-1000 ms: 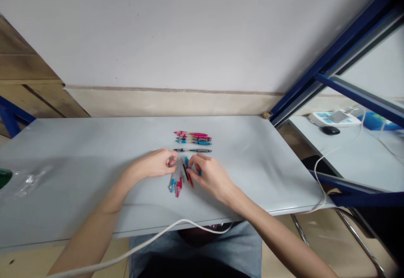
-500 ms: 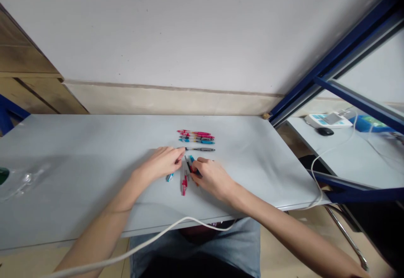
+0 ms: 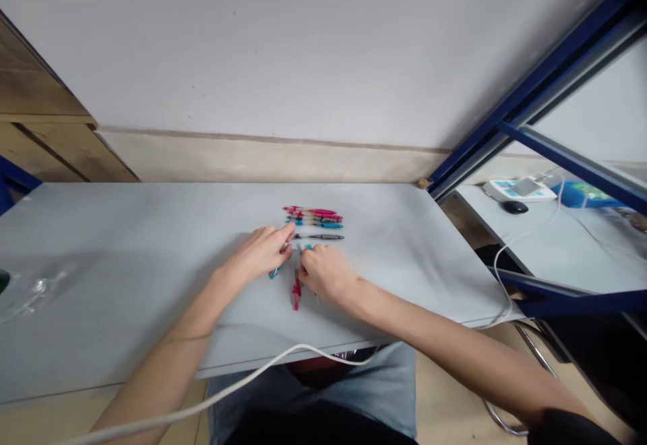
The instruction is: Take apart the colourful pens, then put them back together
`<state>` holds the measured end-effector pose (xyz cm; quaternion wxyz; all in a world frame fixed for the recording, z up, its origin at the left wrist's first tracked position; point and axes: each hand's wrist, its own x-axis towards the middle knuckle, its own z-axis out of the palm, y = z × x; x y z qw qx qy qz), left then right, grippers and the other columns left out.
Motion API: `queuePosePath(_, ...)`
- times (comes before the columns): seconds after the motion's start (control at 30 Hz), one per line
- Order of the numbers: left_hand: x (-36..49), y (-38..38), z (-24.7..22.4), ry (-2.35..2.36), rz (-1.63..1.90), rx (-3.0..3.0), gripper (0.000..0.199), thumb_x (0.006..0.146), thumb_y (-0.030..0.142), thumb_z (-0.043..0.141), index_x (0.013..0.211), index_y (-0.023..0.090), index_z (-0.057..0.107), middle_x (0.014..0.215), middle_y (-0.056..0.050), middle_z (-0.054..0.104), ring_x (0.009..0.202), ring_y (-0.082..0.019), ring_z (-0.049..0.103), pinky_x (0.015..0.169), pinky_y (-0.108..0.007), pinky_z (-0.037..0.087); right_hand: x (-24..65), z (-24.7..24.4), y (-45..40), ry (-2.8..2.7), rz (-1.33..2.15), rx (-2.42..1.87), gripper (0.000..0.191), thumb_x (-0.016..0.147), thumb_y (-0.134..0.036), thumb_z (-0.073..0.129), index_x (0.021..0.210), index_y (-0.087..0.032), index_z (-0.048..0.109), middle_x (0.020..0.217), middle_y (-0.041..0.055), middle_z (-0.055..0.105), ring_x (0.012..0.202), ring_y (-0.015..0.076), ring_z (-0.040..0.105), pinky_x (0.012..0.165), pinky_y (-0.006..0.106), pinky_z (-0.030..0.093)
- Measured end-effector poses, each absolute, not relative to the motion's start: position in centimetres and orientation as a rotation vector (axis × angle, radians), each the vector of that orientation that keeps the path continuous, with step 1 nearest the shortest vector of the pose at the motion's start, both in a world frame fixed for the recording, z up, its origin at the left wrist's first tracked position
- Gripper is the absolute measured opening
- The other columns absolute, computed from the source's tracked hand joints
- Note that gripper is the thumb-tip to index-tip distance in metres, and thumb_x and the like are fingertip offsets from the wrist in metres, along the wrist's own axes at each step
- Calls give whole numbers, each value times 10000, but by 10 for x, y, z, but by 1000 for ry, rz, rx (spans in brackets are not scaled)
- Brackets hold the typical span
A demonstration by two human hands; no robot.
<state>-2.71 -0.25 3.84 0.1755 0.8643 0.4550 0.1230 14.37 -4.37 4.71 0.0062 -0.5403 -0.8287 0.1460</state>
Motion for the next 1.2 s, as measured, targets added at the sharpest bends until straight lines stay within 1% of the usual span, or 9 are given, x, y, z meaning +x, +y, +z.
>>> queuePosePath(0.23, -29, 3, 34, 1267, 507, 2351, 84, 879, 188, 542, 882, 249, 485, 620, 54, 542, 545, -154, 523, 554, -255, 335, 138, 59, -32, -2604, 415, -1793, 100, 796, -73, 683, 774, -149, 743, 779, 131, 728, 769, 249, 705, 674, 306, 464)
queuePosePath(0.37, -30, 4, 35, 1249, 698, 2231, 78, 898, 224, 558, 913, 248, 485, 624, 77, 550, 523, -125, 519, 566, -236, 383, 157, 73, -22, -2427, 448, -1732, 163, 774, -76, 613, 634, -156, 641, 644, 97, 673, 636, 207, 634, 581, 299, 401)
queuePosePath(0.43, -30, 4, 35, 1223, 781, 2180, 115, 904, 245, 586, 995, 247, 516, 653, 78, 595, 543, -122, 557, 593, -233, 428, 169, 77, -15, -2219, 653, -1593, 180, 771, -121, 611, 603, -175, 578, 574, 42, 633, 560, 159, 573, 538, 276, 371)
queuePosePath(0.53, -30, 5, 31, 1152, 868, 2157, 259, 913, 265, 636, 1162, 250, 570, 763, 49, 695, 665, -138, 654, 699, -250, 509, 182, 74, -3, -1780, 1066, -1293, 168, 832, -255, 609, 687, -182, 562, 594, 7, 657, 493, 108, 542, 485, 231, 374)
queuePosePath(0.63, -28, 6, 23, 1103, 949, 2190, 285, 923, 283, 672, 1204, 247, 640, 897, 1, 750, 786, -161, 707, 790, -281, 547, 186, 62, 5, -1468, 1296, -1128, 208, 837, -366, 648, 807, -176, 569, 709, 46, 730, 450, 105, 581, 400, 201, 340)
queuePosePath(0.7, -26, 7, 18, 1090, 995, 2207, 198, 926, 292, 689, 1113, 228, 692, 950, -25, 762, 816, -170, 717, 807, -289, 555, 187, 51, 9, -1398, 1333, -1068, 228, 829, -374, 672, 858, -169, 576, 767, 67, 754, 472, 120, 632, 375, 187, 330)
queuePosePath(0.8, -23, 8, 11, 1075, 1006, 2214, 100, 928, 282, 696, 988, 203, 707, 956, -37, 761, 814, -164, 714, 798, -280, 558, 189, 38, 13, -1346, 1303, -1002, 179, 848, -330, 657, 854, -174, 569, 715, 33, 735, 468, 116, 641, 397, 180, 377)
queuePosePath(1.03, -13, 2, 14, 1067, 1074, 2174, 74, 919, 181, 666, 982, 195, 701, 884, -2, 751, 752, -122, 704, 770, -227, 556, 186, 26, 3, -1378, 1346, -934, 165, 861, -310, 695, 839, -189, 584, 671, -19, 657, 497, 115, 630, 496, 224, 492)
queuePosePath(1.2, -8, -3, 23, 1106, 1151, 2154, 90, 912, 153, 670, 984, 200, 692, 859, 17, 738, 729, -108, 684, 755, -208, 538, 185, 30, -4, -1301, 1462, -877, 294, 878, -402, 748, 1057, -206, 621, 742, -13, 659, 519, 103, 582, 411, 197, 406)
